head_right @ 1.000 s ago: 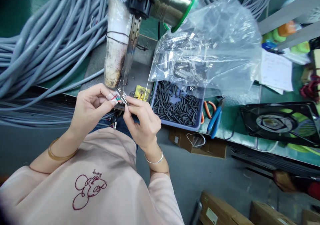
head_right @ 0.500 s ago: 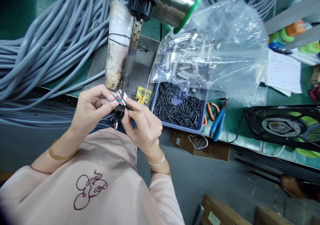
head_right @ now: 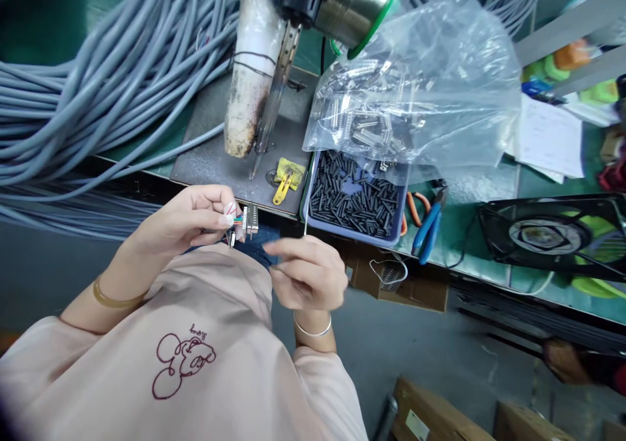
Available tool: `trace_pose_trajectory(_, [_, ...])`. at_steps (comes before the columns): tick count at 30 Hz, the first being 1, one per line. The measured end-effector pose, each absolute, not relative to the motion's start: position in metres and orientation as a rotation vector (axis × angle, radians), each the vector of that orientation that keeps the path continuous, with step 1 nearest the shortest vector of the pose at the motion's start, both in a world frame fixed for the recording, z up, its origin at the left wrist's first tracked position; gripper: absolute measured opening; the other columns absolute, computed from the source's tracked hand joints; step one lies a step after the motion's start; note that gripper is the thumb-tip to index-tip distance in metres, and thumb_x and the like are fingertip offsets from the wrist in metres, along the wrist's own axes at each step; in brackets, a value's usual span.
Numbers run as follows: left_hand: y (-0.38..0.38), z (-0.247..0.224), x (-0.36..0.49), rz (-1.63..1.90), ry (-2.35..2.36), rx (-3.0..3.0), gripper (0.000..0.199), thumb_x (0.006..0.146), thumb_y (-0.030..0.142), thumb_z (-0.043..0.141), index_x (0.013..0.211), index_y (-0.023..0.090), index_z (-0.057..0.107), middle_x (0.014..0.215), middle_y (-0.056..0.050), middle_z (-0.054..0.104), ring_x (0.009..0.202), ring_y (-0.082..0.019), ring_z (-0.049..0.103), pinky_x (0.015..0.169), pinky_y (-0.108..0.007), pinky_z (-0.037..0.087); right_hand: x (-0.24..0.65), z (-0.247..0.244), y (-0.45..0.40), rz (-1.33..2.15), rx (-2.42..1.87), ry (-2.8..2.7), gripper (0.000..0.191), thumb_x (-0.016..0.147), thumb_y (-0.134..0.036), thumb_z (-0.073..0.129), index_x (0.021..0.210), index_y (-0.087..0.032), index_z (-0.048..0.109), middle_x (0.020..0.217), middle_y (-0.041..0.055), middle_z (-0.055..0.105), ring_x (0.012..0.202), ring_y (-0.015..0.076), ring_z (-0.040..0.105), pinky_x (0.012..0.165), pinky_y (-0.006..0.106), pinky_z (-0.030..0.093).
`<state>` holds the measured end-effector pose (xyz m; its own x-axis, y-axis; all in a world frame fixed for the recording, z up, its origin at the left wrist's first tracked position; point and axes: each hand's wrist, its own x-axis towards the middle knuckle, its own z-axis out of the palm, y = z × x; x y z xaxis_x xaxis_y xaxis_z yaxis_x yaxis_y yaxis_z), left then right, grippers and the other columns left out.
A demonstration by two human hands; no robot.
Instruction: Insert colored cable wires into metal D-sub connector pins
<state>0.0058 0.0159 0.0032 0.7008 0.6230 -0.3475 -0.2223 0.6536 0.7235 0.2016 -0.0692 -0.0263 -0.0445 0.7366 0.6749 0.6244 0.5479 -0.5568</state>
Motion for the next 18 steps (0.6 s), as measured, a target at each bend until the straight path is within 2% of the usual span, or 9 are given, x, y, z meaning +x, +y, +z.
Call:
trace_pose_trajectory(2, [0.012, 0.004, 0.002, 0.494, 0.594, 0.690, 0.021, 0.068, 0.021, 0.079, 0.069, 0.016, 0.058, 0.064, 0.000, 0.067, 0.036, 0.000, 0.032, 0.034, -0.017, 0.016, 0.193, -0.024, -0.065, 0.090, -1.029, -1.795, 0.016, 0.096, -0.025, 0.062, 0.082, -0.024, 0.055, 0.106, 0.0055, 0.080, 0.058, 0.0103, 0.071, 0.050, 0.023, 0.056])
trace_pose_trajectory(3, [0.010, 0.004, 0.001, 0.504, 0.589, 0.697, 0.021, 0.069, 0.020, 0.080, 0.071, 0.016, 0.059, 0.065, 0.001, 0.065, 0.036, 0.000, 0.034, 0.034, -0.017, 0.018, 0.189, -0.023, -0.063, 0.074, -1.035, -1.826, 0.013, 0.094, -0.021, 0.064, 0.085, -0.023, 0.056, 0.113, 0.0078, 0.080, 0.069, 0.0127, 0.076, 0.055, 0.024, 0.058])
trace_pose_trajectory(5, [0.005, 0.002, 0.001, 0.561, 0.596, 0.732, 0.021, 0.069, 0.019, 0.080, 0.076, 0.016, 0.061, 0.069, 0.003, 0.063, 0.037, 0.000, 0.038, 0.034, -0.017, 0.023, 0.181, -0.024, -0.059, 0.079, -1.118, -1.844, 0.009, 0.094, -0.018, 0.065, 0.091, -0.023, 0.058, 0.113, 0.0080, 0.080, 0.086, 0.0165, 0.079, 0.065, 0.026, 0.062])
trace_pose_trajectory(6, [0.002, 0.002, 0.001, 0.605, 0.605, 0.753, 0.022, 0.069, 0.018, 0.080, 0.079, 0.016, 0.061, 0.071, 0.003, 0.062, 0.038, 0.000, 0.039, 0.035, -0.017, 0.026, 0.178, -0.025, -0.058, 0.070, -1.139, -1.810, 0.009, 0.093, -0.018, 0.066, 0.093, -0.024, 0.059, 0.106, 0.0060, 0.081, 0.087, 0.0164, 0.079, 0.066, 0.025, 0.062])
trace_pose_trajectory(10, [-0.005, -0.002, 0.001, 0.776, 0.651, 0.830, 0.021, 0.072, 0.020, 0.079, 0.083, 0.017, 0.061, 0.073, 0.004, 0.059, 0.041, -0.001, 0.042, 0.038, -0.016, 0.031, 0.172, -0.027, -0.059, 0.159, -1.218, -1.612, 0.010, 0.093, -0.020, 0.067, 0.091, -0.024, 0.058, 0.078, -0.0039, 0.073, 0.059, 0.0097, 0.067, 0.055, 0.020, 0.054])
trace_pose_trajectory(13, [-0.008, -0.004, 0.001, 0.882, 0.628, 0.938, 0.015, 0.079, 0.022, 0.076, 0.079, 0.017, 0.063, 0.074, 0.003, 0.058, 0.044, -0.002, 0.045, 0.041, -0.017, 0.036, 0.170, -0.020, -0.058, 0.450, -1.295, -1.470, 0.014, 0.096, -0.026, 0.064, 0.087, -0.024, 0.053, 0.066, -0.0090, 0.063, 0.044, 0.0061, 0.053, 0.042, 0.017, 0.042])
trace_pose_trajectory(16, [-0.012, -0.006, 0.001, 0.976, 0.619, 1.188, 0.009, 0.079, 0.019, 0.076, 0.076, 0.017, 0.067, 0.083, -0.002, 0.063, 0.061, -0.007, 0.057, 0.054, -0.019, 0.047, 0.171, -0.010, -0.053, 0.758, -1.239, -1.395, 0.021, 0.098, -0.031, 0.061, 0.084, -0.024, 0.047, 0.056, -0.0124, 0.056, 0.032, 0.0036, 0.041, 0.033, 0.015, 0.029])
trace_pose_trajectory(18, [-0.014, -0.007, 0.003, 0.999, 0.654, 1.381, 0.007, 0.078, 0.014, 0.074, 0.074, 0.017, 0.069, 0.086, -0.005, 0.067, 0.074, -0.012, 0.062, 0.063, -0.021, 0.051, 0.172, -0.004, -0.052, 0.821, -1.240, -1.391, 0.022, 0.098, -0.031, 0.061, 0.083, -0.024, 0.046, 0.055, -0.0129, 0.055, 0.030, 0.0028, 0.038, 0.031, 0.014, 0.026])
